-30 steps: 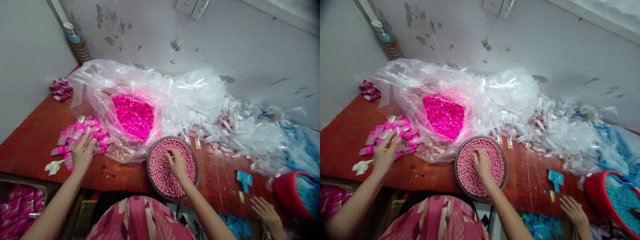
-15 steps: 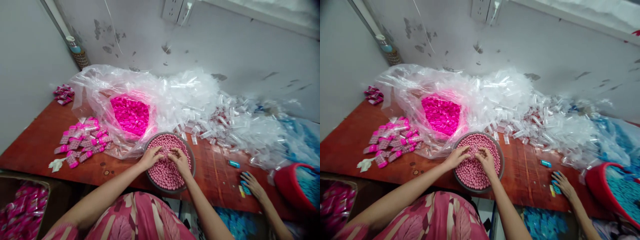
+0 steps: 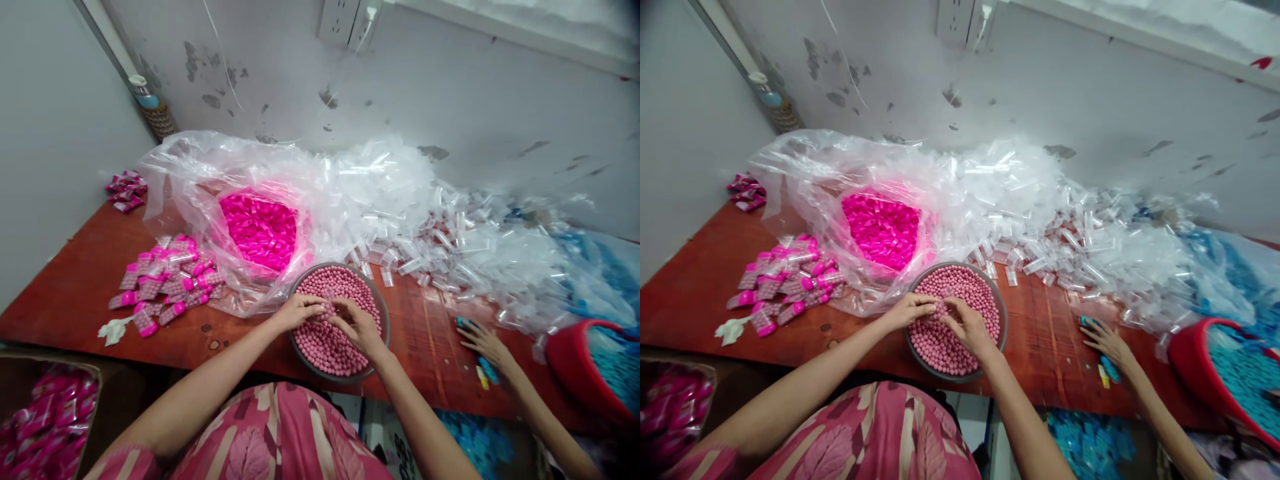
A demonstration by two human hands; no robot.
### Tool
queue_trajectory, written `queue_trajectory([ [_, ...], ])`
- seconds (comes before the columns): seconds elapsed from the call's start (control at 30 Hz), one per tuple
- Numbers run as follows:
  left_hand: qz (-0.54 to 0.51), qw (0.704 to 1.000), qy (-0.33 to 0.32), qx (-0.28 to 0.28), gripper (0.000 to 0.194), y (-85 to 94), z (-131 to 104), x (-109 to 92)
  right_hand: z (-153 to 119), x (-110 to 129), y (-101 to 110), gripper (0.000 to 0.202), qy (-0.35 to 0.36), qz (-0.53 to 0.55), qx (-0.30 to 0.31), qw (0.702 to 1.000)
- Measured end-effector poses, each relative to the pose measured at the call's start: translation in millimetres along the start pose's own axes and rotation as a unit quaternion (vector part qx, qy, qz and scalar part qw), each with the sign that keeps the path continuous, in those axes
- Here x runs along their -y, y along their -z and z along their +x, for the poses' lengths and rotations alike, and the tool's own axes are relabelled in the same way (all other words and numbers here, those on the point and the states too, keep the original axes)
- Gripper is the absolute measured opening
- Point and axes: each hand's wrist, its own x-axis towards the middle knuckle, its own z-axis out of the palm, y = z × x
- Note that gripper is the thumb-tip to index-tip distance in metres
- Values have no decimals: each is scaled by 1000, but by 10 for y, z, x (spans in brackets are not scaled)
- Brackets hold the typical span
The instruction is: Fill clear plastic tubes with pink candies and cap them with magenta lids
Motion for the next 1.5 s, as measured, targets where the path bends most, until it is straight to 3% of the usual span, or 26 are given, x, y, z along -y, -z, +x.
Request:
queue_trajectory([
  [0.23,-78,996,32,6,37,23,-29,-49,43,12,-9,28,-38,60,14,997],
  [0.47,-37,999,-8,5,35,-27,55,-93,38,-18,-40,28,-89,206,14,974],
  [0.73,-56,998,-3,-39,37,-81,105,-116,-27,-92,119,10,-86,132,0,987],
  [0.87,-142,988,2,-59,37,-3,-6,-115,60,-260,213,17,-60,-39,-1,997],
  [0.97,-190,980,-25,-51,35,95,-160,-146,369,-251,184,27,-14,-139,-22,990],
  [1.1,-175,980,-66,-71,31,299,-335,-197,1095,-67,-69,22,37,-127,-22,991],
  [1.2,-158,975,-95,-128,27,507,-418,-224,1784,33,-389,23,91,-167,13,982],
  [1.33,-153,971,-90,-159,25,800,-526,-239,2636,76,-902,26,134,-273,63,951],
  [1.5,-173,955,-80,-226,25,1143,-660,-230,3246,139,-1510,30,169,-339,120,918],
])
